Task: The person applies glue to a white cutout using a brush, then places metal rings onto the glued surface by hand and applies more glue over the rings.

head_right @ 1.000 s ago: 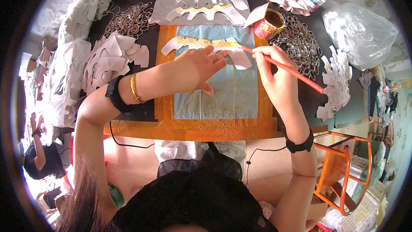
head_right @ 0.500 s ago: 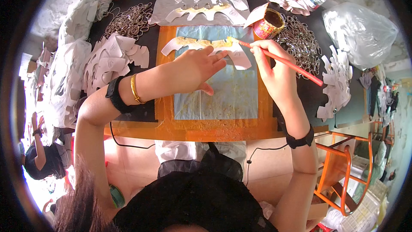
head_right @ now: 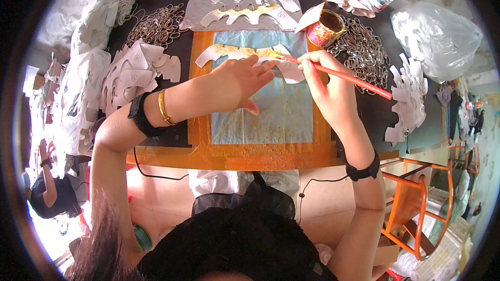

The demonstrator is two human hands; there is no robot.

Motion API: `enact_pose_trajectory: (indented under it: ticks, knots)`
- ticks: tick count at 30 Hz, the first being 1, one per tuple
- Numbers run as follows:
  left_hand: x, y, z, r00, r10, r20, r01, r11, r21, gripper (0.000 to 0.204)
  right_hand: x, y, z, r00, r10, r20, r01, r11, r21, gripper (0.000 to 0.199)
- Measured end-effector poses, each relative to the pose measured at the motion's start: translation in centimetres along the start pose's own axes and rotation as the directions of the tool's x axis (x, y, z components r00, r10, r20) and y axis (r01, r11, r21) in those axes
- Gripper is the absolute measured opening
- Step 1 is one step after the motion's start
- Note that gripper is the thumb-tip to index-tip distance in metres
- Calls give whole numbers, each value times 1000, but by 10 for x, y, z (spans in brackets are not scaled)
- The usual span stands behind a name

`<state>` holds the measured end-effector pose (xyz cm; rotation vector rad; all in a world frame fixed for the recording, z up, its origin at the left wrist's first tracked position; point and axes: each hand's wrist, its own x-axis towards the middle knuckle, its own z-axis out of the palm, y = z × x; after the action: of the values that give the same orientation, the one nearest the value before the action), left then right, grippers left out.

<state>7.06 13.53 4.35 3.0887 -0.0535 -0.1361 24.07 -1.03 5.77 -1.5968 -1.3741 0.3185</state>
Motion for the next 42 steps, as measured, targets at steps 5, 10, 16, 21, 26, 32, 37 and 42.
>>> enact_pose_trajectory:
  ticks: [5, 10, 16, 21, 26, 32, 37, 42]
  knots:
    - [1, 0, -3, 999, -1, 37, 1, 1000, -26, 68, 0, 3, -9, 998, 31, -51, -33, 999, -33, 11]
    - [-2, -1, 0, 1000, 5, -9, -6, 1000, -26, 69, 4, 6, -7, 999, -27, -25, 26, 999, -46, 10]
    - [0, -1, -2, 1000, 4, 16, -3, 999, -36, 70, 4, 3, -13, 998, -59, -5, 58, 987, -150, 8]
    - [0, 0, -1, 1000, 4, 11, -4, 1000, -10, 69, 6, 5, -10, 994, -107, 15, 108, 986, -130, 7]
    - [-1, 0, -5, 999, -6, 47, 8, 999, -46, 70, 6, 2, -9, 995, -95, 23, 97, 988, -121, 7]
    - [0, -1, 0, 1000, 5, 4, -5, 1000, -31, 70, 6, 4, -9, 998, -61, 18, 63, 992, -111, 7]
    - [0, -1, -2, 1000, -5, 26, 5, 1000, -16, 70, 6, 3, -11, 996, -94, 13, 95, 983, -155, 7]
    - [0, -1, -3, 1000, -5, 30, 5, 1000, -14, 71, 6, 3, -11, 995, -96, 21, 98, 985, -143, 7]
